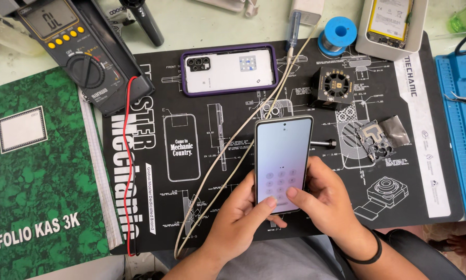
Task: The person reassembles a disassembled smartphone by connecting internal ribbon cables, placing the battery, and securing the back cover with screws. They then power on the device, unlock it, and test the dialer function.
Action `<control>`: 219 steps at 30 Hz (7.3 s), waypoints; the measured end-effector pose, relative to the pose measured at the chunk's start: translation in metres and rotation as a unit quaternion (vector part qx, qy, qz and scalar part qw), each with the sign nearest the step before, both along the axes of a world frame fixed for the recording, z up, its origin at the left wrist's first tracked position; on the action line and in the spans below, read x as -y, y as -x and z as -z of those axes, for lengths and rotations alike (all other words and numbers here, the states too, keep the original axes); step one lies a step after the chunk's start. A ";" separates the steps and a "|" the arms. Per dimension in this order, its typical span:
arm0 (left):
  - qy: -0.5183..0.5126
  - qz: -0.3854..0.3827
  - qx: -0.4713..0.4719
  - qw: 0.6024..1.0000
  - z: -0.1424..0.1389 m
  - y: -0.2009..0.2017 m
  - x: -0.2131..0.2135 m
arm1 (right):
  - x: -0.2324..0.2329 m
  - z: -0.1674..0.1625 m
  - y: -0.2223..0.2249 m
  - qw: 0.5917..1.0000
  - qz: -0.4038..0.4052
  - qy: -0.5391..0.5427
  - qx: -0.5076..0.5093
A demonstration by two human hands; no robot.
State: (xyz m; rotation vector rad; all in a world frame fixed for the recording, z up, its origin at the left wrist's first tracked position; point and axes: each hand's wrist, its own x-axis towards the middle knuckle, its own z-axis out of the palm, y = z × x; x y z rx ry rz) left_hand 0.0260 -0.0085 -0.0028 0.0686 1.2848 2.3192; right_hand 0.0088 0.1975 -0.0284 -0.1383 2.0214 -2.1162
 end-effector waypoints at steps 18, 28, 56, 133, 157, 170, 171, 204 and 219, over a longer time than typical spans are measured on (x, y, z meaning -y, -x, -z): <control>0.011 0.002 -0.010 1.000 0.000 -0.001 0.000 | 0.012 -0.002 -0.001 0.998 0.054 -0.025 0.002; -0.036 0.001 0.005 0.999 0.000 0.002 0.003 | -0.006 -0.008 0.002 0.999 -0.026 0.009 0.034; -0.037 0.005 0.034 0.999 0.000 0.000 0.006 | -0.014 0.003 0.001 0.994 -0.080 0.067 0.019; -0.041 0.008 0.061 0.997 0.011 -0.003 0.008 | -0.014 0.005 -0.002 0.995 -0.082 0.045 -0.028; -0.071 0.046 -0.013 0.996 0.061 0.015 0.012 | -0.016 0.032 0.006 0.997 -0.069 -0.028 -0.031; -0.039 0.018 0.039 0.998 0.004 0.001 0.008 | -0.013 0.007 0.003 0.996 -0.069 0.024 -0.045; -0.040 0.020 0.038 0.998 0.003 0.001 0.008 | -0.012 0.007 0.003 0.996 -0.069 0.027 -0.043; 0.002 0.045 0.024 0.999 0.048 0.012 0.021 | -0.001 -0.022 0.011 0.984 -0.073 -0.054 -0.152; -0.008 0.061 0.029 0.998 0.061 0.017 0.026 | 0.001 -0.013 0.010 0.984 -0.063 -0.061 -0.156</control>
